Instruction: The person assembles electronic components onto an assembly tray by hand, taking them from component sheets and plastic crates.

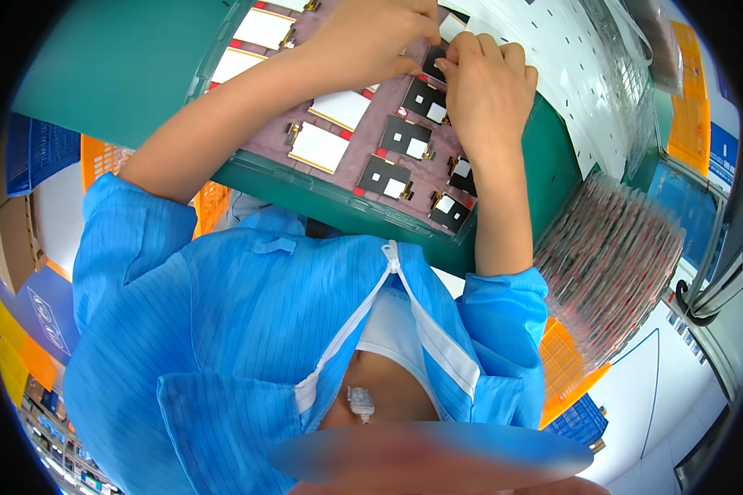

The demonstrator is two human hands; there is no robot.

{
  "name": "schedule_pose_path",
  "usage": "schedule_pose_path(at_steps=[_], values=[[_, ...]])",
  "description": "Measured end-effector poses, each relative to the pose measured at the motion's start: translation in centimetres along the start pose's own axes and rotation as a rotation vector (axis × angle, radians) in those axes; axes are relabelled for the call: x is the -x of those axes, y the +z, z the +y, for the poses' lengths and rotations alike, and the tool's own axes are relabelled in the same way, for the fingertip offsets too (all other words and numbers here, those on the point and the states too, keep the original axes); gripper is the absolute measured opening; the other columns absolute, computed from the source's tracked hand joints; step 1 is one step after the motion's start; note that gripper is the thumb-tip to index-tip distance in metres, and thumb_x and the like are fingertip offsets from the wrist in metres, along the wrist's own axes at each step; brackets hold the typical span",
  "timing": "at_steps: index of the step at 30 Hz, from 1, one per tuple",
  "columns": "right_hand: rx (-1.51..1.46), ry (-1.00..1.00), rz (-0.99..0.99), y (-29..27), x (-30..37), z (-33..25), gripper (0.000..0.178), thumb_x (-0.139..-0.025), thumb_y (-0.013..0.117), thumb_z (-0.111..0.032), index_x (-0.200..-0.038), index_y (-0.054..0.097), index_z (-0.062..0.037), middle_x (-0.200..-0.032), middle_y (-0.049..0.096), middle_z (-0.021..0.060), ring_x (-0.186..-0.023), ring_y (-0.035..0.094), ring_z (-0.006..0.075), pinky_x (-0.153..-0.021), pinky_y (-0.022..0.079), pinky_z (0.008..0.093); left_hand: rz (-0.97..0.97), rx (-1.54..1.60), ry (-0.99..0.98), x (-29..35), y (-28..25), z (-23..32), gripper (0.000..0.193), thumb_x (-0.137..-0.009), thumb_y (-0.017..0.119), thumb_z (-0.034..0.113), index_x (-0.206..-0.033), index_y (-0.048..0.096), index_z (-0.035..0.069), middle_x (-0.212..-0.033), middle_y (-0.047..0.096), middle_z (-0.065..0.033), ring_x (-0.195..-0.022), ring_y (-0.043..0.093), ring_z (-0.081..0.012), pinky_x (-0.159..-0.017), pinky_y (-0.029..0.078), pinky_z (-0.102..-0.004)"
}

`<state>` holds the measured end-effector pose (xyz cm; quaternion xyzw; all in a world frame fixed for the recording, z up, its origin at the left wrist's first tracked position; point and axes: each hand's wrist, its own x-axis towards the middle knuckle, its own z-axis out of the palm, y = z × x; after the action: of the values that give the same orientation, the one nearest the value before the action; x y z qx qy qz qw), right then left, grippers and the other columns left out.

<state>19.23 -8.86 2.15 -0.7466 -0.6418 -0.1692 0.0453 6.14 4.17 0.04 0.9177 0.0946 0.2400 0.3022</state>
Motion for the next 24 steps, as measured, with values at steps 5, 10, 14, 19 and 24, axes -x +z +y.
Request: schedule_pose_path(at_steps=[5, 10, 14, 19, 24], values=[[-0.043, 0.060, 0.050, -0.7, -0.3, 0.6, 0.022, -0.071, 0.080, -0.029, -0.075, 0.068, -0.0106, -0.081, 0.059, 0.0021, -0.085, 0.053, 0.0251, -0.070, 0.037, 0.0398, 0.148, 0.007, 0.183, 0.6, 0.0, -0.3, 0.027, -0.066, 0.078, 0.011, -0.092, 0.071, 0.004, -0.095, 0.059, -0.0121, -0.098, 0.058, -0.0321, -0.083, 0.048, -0.0416], [-0.154, 0.126, 0.009, -0.3, -0.2, 1.6, 0.021, -0.070, 0.080, -0.031, -0.073, 0.071, -0.0123, -0.081, 0.059, 0.0018, -0.085, 0.054, 0.0248, -0.071, 0.038, 0.0402, -0.056, -0.008, 0.039, -0.4, 0.2, -0.7, 0.027, -0.068, 0.077, 0.013, -0.093, 0.071, 0.004, -0.097, 0.060, -0.0122, -0.100, 0.057, -0.0323, -0.086, 0.047, -0.0421], [-0.414, 0.203, -0.059, -0.6, -0.5, 3.1, 0.018, -0.079, 0.073, -0.029, -0.075, 0.072, -0.0107, -0.079, 0.062, 0.0056, -0.082, 0.058, 0.0282, -0.072, 0.042, 0.0425, -0.054, 0.010, 0.006, -0.4, -0.8, -0.4, 0.027, -0.072, 0.076, 0.015, -0.097, 0.071, 0.005, -0.101, 0.061, -0.0117, -0.103, 0.057, -0.0328, -0.090, 0.045, -0.0416], [-0.496, 0.300, 0.006, 0.0, -2.5, 7.5, 0.017, -0.090, 0.060, -0.022, -0.097, 0.072, -0.0122, -0.088, 0.068, 0.0104, -0.086, 0.062, 0.0319, -0.076, 0.049, 0.0424, -0.063, -0.119, -0.012, -1.7, -2.4, 0.8, 0.015, -0.081, 0.068, 0.010, -0.095, 0.072, 0.007, -0.100, 0.062, -0.0065, -0.101, 0.060, -0.0262, -0.084, 0.050, -0.0406], [-0.351, 0.440, 0.119, 4.2, -6.8, 13.3, 0.024, -0.089, 0.061, -0.024, -0.109, 0.073, -0.0167, -0.100, 0.070, 0.0116, -0.094, 0.066, 0.0327, -0.080, 0.052, 0.0432, -0.101, -0.185, -0.015, -7.8, -2.0, -0.2, 0.007, -0.083, 0.067, 0.009, -0.088, 0.071, 0.008, -0.093, 0.063, -0.0038, -0.093, 0.062, -0.0260, -0.080, 0.050, -0.0371]])
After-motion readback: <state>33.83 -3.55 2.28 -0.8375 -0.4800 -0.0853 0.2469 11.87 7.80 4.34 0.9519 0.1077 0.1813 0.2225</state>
